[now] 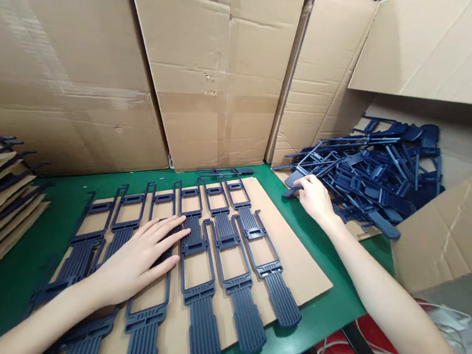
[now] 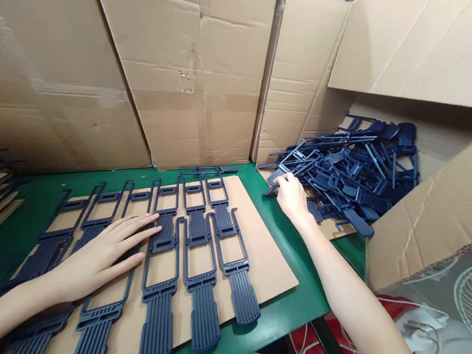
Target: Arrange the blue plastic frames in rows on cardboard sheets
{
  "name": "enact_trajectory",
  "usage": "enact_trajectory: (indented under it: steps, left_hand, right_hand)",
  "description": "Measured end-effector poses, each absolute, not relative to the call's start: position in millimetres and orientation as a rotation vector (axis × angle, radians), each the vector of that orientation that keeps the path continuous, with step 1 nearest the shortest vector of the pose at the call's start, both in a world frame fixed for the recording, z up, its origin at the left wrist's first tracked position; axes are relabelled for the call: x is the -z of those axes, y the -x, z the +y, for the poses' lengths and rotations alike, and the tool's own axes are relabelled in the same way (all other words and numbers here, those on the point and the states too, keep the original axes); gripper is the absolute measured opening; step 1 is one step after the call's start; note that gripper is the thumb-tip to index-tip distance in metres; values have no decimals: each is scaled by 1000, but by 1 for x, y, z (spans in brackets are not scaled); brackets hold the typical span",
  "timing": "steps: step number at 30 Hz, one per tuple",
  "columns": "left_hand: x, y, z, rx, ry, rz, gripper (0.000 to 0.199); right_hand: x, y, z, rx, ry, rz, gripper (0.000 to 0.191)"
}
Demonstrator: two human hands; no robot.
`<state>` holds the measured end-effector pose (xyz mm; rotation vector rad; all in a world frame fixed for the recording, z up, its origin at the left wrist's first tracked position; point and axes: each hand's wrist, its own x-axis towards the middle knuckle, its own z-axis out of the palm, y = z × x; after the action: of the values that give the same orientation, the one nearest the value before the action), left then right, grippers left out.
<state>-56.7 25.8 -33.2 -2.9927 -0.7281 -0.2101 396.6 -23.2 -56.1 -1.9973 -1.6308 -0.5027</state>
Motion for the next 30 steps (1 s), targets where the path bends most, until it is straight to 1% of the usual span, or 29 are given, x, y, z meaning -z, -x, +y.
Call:
enact_trajectory:
  steps: [4,7,11,12,16,19,21,25,27,30]
  left_hand:
    - [31,55,25,186,3000,-729,50]
    - [30,54,24,169,3003,-744,49]
    - [28,54,22,170,3007,-757,48]
    - [28,54,21,173,3010,-754,48]
    - [29,55,22,175,3010,-743,49]
    - [30,55,23,190,3008,-741,48]
    - [30,55,23,196,3009,-751,49]
    - [29,55,22,175,3014,-766,49]
    - [29,54,22,158,3008,-769,49]
    - [29,54,22,150,3002,-766,49]
  right_hand:
    - [41,-374,-27,573,1505,-1643,21]
    - [31,-354,-33,560,1346,-1666,20]
    - [35,-349,-32,475,1488,-1749,22]
    - [40,-351,-30,464,1556,-1770,26]
    - [61,-364,-19,427,1831,-1764,52]
    - [73,-365,-14,402,1936,-1755,55]
    - [77,-363,-13,353,1926,-1781,51]
    - [77,-357,-11,141,1787,-1766,45]
    - [74,-355,-12,82,1707,-1723,46]
    - [67,-353,-14,45,1495,-1658,54]
